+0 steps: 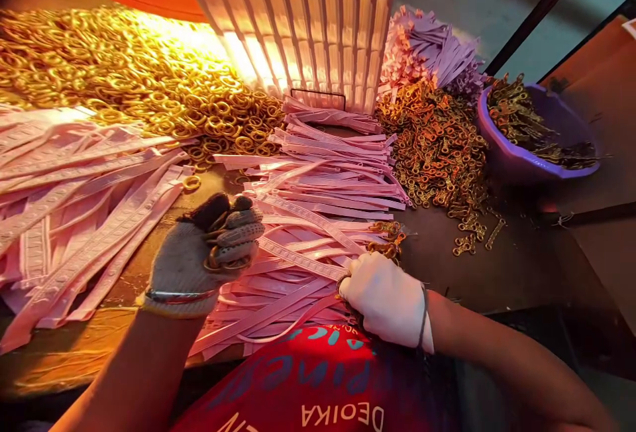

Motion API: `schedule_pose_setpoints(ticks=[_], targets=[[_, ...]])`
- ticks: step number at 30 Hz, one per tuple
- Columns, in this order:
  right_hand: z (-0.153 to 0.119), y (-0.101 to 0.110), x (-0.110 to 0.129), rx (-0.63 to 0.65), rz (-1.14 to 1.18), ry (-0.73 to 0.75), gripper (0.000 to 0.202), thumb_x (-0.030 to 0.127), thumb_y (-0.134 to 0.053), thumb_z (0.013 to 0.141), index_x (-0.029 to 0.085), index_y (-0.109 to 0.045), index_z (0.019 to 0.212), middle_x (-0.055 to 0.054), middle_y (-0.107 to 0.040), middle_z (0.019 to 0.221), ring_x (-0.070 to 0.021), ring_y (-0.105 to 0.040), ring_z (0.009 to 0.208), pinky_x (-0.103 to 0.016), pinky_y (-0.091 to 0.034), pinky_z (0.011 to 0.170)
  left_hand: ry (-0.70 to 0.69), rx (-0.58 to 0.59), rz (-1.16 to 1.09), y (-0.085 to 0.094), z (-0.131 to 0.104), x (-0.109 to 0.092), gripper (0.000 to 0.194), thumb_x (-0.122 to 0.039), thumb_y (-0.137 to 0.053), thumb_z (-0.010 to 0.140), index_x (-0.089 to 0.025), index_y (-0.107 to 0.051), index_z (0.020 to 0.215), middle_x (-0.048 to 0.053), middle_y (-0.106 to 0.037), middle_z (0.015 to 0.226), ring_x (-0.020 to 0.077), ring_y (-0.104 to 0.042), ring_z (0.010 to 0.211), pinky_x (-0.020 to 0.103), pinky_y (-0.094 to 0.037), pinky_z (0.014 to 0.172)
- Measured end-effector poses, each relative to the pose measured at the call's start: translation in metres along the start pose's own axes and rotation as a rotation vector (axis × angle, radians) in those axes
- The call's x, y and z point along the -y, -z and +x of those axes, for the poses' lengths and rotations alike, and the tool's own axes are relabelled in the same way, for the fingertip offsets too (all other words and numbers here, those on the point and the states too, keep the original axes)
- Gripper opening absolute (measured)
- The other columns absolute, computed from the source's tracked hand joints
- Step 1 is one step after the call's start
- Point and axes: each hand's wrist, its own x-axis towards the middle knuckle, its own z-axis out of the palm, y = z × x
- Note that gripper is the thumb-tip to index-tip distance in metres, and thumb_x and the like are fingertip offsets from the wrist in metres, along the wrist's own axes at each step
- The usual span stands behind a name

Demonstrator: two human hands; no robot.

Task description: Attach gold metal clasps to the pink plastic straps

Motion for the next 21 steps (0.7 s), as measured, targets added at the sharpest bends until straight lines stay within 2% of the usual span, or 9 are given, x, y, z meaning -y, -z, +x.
schedule_pose_setpoints(ticks=[4,7,9,10,12,15,16,18,21], targets=[[-0.002,-0.004,0.013,0.054,-0.137,0.000,0.013,0.007,-0.061,0.083,0.018,-0.064,0.089,-0.010,-0.067,0.091,-0.0249,-0.059,0.080,-0.037,-0.032,0.063,-0.025,0.054,0.057,0.021,0.000,0.002,0.047,-0.031,-0.027,0.111,-0.014,-0.066,0.090,-0.003,-0.047,0.058,0.0079,-0.037,0.037,0.016,-0.021,0.030],[-0.002,-0.013,0.021,0.003,-0.205,-0.024,0.014,0.006,-0.056,0.090,0.017,-0.064,0.088,-0.010,-0.067,0.088,-0.0244,-0.058,0.078,-0.038,-0.033,0.062,0.113,0.132,0.295,0.027,0.002,0.011,0.026,-0.034,-0.051,0.102,-0.016,-0.068,0.093,-0.005,-0.046,0.056,0.0076,-0.032,0.035,0.017,-0.026,0.030],[-0.002,-0.019,0.023,-0.049,-0.171,-0.027,0.013,0.009,-0.058,0.090,0.019,-0.062,0.083,-0.008,-0.064,0.084,-0.0237,-0.056,0.076,-0.037,-0.032,0.060,0.147,0.158,0.576,0.021,0.001,0.019,0.025,-0.040,-0.062,0.095,-0.018,-0.071,0.102,-0.005,-0.049,0.058,0.0074,-0.031,0.036,0.017,-0.027,0.030],[-0.002,-0.022,0.023,-0.071,-0.153,-0.036,0.014,0.009,-0.059,0.089,0.020,-0.060,0.080,-0.008,-0.063,0.082,-0.0234,-0.055,0.074,-0.037,-0.031,0.059,0.115,0.175,0.751,0.015,0.000,0.023,0.028,-0.042,-0.064,0.093,-0.018,-0.072,0.106,-0.004,-0.052,0.060,0.0077,-0.033,0.038,0.017,-0.027,0.032],[-0.003,-0.027,0.024,-0.132,-0.143,-0.073,0.014,0.010,-0.060,0.089,0.020,-0.058,0.078,-0.008,-0.062,0.081,-0.0230,-0.053,0.073,-0.037,-0.030,0.058,-0.021,0.259,1.150,0.001,0.001,0.030,0.028,-0.040,-0.064,0.091,-0.018,-0.074,0.105,-0.001,-0.059,0.065,0.0096,-0.043,0.046,0.018,-0.033,0.039],[-0.007,-0.035,0.028,-0.218,-0.172,-0.120,0.015,0.013,-0.056,0.095,0.018,-0.060,0.082,-0.009,-0.063,0.083,-0.0228,-0.051,0.073,-0.038,-0.034,0.061,-0.254,0.445,1.724,-0.012,0.009,0.041,0.015,-0.023,-0.061,0.084,-0.017,-0.075,0.085,0.004,-0.068,0.073,0.0149,-0.056,0.063,0.023,-0.042,0.056],[-0.009,-0.037,0.030,-0.230,-0.179,-0.124,0.016,0.014,-0.055,0.097,0.018,-0.061,0.083,-0.009,-0.063,0.083,-0.0229,-0.051,0.074,-0.038,-0.036,0.063,-0.296,0.477,1.880,-0.012,0.012,0.044,0.014,-0.018,-0.059,0.081,-0.017,-0.074,0.080,0.004,-0.069,0.074,0.0164,-0.057,0.066,0.025,-0.041,0.059],[-0.013,-0.042,0.034,-0.237,-0.163,-0.139,0.016,0.013,-0.054,0.098,0.018,-0.063,0.085,-0.009,-0.063,0.083,-0.0235,-0.052,0.077,-0.038,-0.038,0.066,-0.288,0.494,2.102,-0.005,0.016,0.051,0.017,-0.013,-0.057,0.076,-0.018,-0.073,0.079,0.005,-0.071,0.076,0.0182,-0.058,0.066,0.027,-0.040,0.061],[-0.017,-0.050,0.038,-0.252,-0.081,-0.194,0.015,0.012,-0.054,0.098,0.019,-0.065,0.093,-0.009,-0.064,0.088,-0.0243,-0.054,0.080,-0.040,-0.042,0.071,-0.194,0.478,2.205,0.012,0.013,0.059,0.022,-0.012,-0.055,0.078,-0.019,-0.075,0.086,0.006,-0.074,0.082,0.0199,-0.061,0.068,0.029,-0.042,0.062]])
